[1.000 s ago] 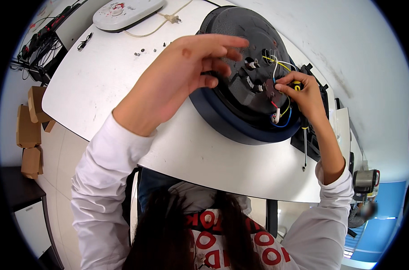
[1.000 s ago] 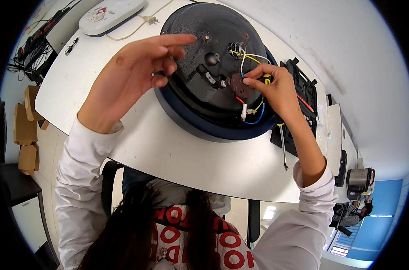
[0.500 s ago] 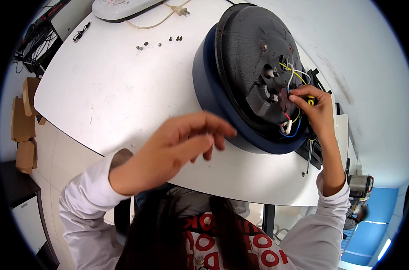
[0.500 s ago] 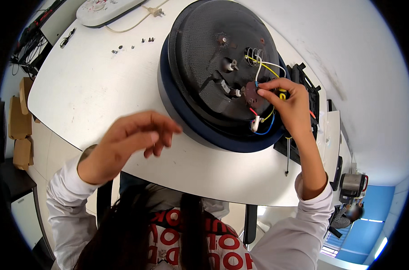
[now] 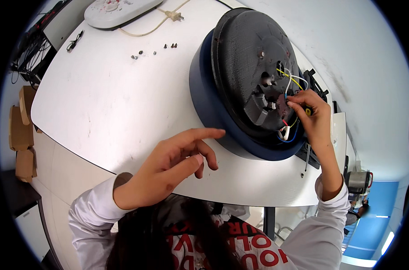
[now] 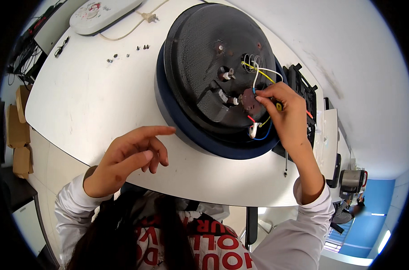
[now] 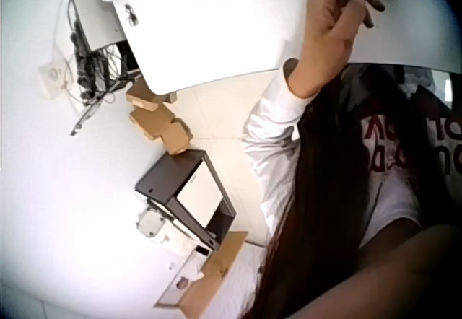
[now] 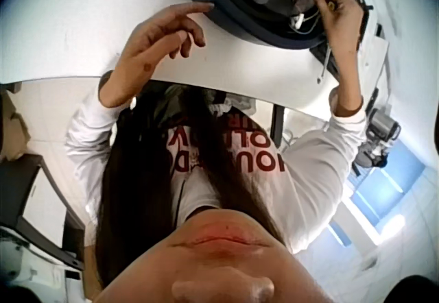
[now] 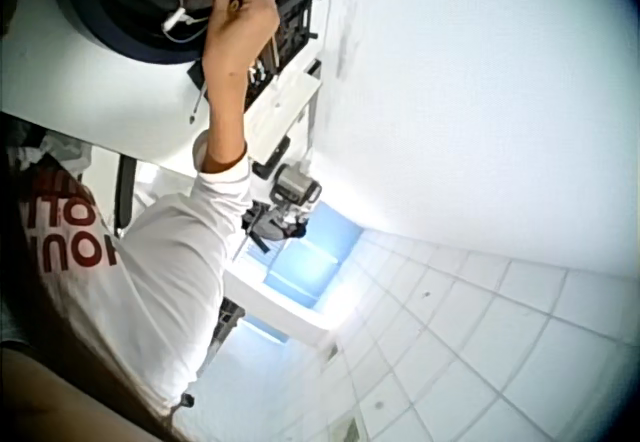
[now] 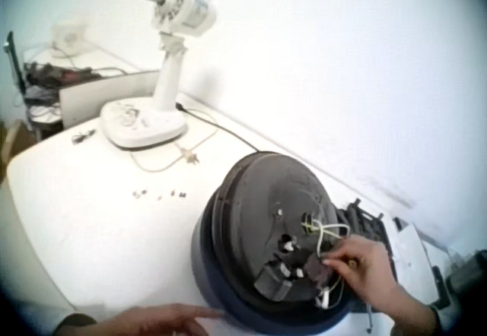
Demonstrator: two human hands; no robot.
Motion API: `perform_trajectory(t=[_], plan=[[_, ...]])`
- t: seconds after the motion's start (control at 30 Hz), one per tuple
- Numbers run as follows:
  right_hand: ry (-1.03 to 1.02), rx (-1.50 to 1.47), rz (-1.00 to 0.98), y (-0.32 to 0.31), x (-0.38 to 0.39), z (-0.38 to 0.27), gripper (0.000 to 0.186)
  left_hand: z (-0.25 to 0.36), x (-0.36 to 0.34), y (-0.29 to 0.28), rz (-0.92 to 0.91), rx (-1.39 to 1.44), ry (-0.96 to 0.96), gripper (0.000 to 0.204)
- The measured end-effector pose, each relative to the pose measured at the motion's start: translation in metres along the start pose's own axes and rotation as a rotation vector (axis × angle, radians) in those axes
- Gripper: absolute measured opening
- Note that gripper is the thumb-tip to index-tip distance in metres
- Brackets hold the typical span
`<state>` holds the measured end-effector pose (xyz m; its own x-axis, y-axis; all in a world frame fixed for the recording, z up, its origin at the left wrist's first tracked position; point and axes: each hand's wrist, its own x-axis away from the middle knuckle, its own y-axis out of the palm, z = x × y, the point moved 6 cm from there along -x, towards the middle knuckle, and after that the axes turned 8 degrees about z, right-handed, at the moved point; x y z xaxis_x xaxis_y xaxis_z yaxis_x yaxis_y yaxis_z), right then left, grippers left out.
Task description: The person works on the underside of a circular appliance, manipulating multicolored wires and tightening terminal screws with a screwdriver. The person repeatedly adjusts wire positions and secures connections while the appliance remains on a white workbench.
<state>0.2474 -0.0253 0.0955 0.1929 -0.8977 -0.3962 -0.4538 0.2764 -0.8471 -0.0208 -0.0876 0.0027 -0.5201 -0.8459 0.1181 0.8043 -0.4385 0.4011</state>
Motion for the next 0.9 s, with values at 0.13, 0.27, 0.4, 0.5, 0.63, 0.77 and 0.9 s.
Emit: perform_trajectory(t=[0.13, 0.27, 0.4, 0.5, 0.63, 0.77, 0.9], plan=[[-0.027, 0.008, -0.009, -0.001, -0.001, -0.002, 0.011, 0.01, -0.009, 0.002, 0.046, -0.025, 0.085, 0.057], [-0.058, 0.067, -0.017, -0.003, -0.003, -0.007, 0.011, 0.021, -0.017, 0.004, 0.108, -0.083, 0.115, 0.066], [-0.096, 0.068, -0.015, -0.006, -0.002, -0.009, 0.011, 0.034, -0.032, -0.002, 0.168, -0.144, 0.114, 0.069], [-0.098, 0.041, 0.004, -0.005, 0.0, -0.007, 0.011, 0.037, -0.041, -0.011, 0.215, -0.183, 0.134, 0.068], [-0.132, 0.073, 0.023, -0.005, 0.002, -0.009, 0.012, 0.035, -0.053, -0.017, 0.268, -0.178, 0.095, 0.062], [-0.182, 0.093, 0.024, -0.004, 0.002, -0.01, 0.011, 0.037, -0.064, -0.024, 0.276, -0.087, 0.018, 0.06], [-0.185, 0.081, 0.021, -0.006, 0.001, -0.008, 0.009, 0.048, -0.08, -0.027, 0.182, -0.101, -0.036, 0.03]])
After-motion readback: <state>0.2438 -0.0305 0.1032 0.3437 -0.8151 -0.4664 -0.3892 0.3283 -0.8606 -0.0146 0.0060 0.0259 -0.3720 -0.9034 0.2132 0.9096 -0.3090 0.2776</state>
